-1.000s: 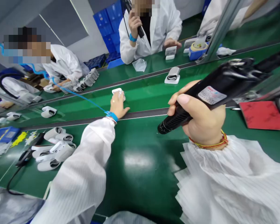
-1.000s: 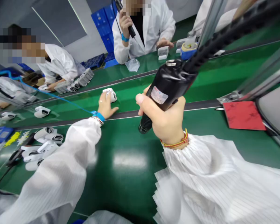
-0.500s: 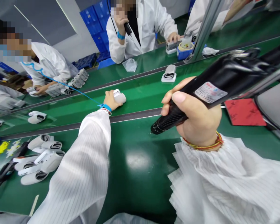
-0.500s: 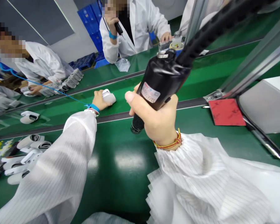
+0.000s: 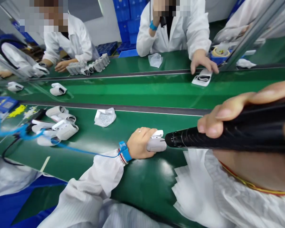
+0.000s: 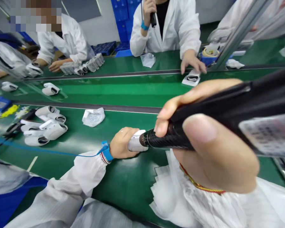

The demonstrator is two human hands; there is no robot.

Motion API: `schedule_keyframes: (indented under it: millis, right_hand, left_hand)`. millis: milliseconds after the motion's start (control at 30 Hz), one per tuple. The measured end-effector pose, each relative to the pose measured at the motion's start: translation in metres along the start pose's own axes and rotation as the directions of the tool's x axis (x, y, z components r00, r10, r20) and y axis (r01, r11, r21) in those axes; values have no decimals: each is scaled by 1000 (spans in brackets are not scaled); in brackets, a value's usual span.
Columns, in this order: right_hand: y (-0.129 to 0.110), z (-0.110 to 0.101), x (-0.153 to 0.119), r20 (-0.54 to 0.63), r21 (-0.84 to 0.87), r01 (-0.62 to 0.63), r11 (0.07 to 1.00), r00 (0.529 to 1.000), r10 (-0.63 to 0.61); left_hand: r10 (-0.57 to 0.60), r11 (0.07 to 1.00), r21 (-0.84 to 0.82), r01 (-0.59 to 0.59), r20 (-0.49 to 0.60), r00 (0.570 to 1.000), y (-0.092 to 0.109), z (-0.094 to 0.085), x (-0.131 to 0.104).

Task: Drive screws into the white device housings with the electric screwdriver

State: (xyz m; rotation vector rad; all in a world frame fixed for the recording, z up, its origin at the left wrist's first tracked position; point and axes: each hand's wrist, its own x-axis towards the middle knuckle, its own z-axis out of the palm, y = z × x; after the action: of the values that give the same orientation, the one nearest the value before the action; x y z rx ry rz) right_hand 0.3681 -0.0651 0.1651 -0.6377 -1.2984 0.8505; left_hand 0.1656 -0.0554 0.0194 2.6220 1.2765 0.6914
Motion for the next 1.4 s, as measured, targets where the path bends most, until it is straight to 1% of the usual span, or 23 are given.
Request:
schedule_keyframes:
  millis: [67,133,233,333,433,500,633,800,933,1000,1233,1400]
  right_hand:
    - [3,9,-2,2,150,-35,988,999,35]
    - [7,18,-2,-22,203,-75,976,996,81]
    - [14,26,-4,-41,201,-84,976,995,94]
    - [23,27,-6,-38,201,-76,977,996,85]
    - [29,27,-6,-39,202,-87,975,995,97]
    - [30,27,-5,-41,190,-103,976,993,113]
    - [27,27,-3,-26,158,-136,978,990,141]
    - [30,25,-4,19,134,-124,983,992,122]
    - [38,24,-4,-15,217,-40,975,999,44]
    - [41,24,-3,-9,239,-21,971,1000,23]
    - [44,26,-1,26,236,-13,972,1000,7]
    - [44,26,-1,43,232,-18,973,999,9]
  left_hand:
    - [-15,999,31,15,-8,1000,3,-1,-2]
    - [-10,998,55,11,-19,1000,4,-3,-3]
    - [29,997,71,-28,-21,999,4,-4,-2]
    - [58,996,65,-57,-12,998,4,-2,-3]
    - [55,997,49,-56,16,998,4,0,-5]
    - [48,998,46,-49,23,999,4,0,-5]
    - [60,996,60,-60,0,998,4,-1,-5]
    - [75,994,76,-75,5,997,4,-1,-5]
    - [77,994,79,-76,-2,997,5,0,-4]
    - [72,995,76,-72,-3,997,5,0,-4]
    - [41,998,43,-43,44,998,5,0,-6]
    - [20,999,46,-22,56,998,6,-1,-5]
